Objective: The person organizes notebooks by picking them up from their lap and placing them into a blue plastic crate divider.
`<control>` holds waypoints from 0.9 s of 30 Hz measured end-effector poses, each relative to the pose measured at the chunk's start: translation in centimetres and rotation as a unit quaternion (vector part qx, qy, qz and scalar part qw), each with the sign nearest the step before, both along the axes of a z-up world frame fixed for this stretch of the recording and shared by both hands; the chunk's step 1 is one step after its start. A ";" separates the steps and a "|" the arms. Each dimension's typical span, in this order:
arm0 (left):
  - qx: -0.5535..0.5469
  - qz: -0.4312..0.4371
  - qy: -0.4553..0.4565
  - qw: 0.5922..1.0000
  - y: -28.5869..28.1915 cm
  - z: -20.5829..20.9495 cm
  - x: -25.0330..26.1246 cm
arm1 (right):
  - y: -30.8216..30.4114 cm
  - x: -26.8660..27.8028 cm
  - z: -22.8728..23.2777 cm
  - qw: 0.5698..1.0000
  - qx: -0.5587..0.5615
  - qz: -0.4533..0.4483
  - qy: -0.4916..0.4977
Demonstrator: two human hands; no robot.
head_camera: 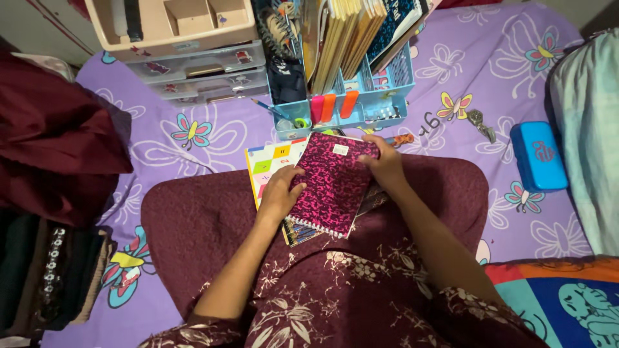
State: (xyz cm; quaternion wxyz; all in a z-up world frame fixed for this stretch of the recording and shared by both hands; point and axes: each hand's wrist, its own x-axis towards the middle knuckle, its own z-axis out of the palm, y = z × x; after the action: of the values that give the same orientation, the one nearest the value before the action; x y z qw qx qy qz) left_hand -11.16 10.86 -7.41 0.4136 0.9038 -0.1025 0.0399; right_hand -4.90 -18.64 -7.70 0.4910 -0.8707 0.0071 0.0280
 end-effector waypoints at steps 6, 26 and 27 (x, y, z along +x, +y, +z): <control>-0.205 0.038 0.132 0.969 0.4 -0.1 1.1 | 0.1 -1.3 3.3 0.970 0.228 -0.040 -0.072; -0.540 -0.047 0.396 0.741 0.5 5.4 2.1 | -1.0 -7.2 10.6 0.828 -0.347 0.001 -0.441; -0.541 -0.048 0.396 0.741 0.2 5.4 2.1 | -1.3 -7.6 11.2 0.827 -0.348 0.000 -0.441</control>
State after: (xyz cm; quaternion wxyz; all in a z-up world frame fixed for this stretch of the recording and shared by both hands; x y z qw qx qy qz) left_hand -9.05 11.03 -2.06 0.8374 0.4567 0.0662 -0.2931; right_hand -12.46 -19.90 3.46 0.1064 -0.9036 -0.2008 -0.3630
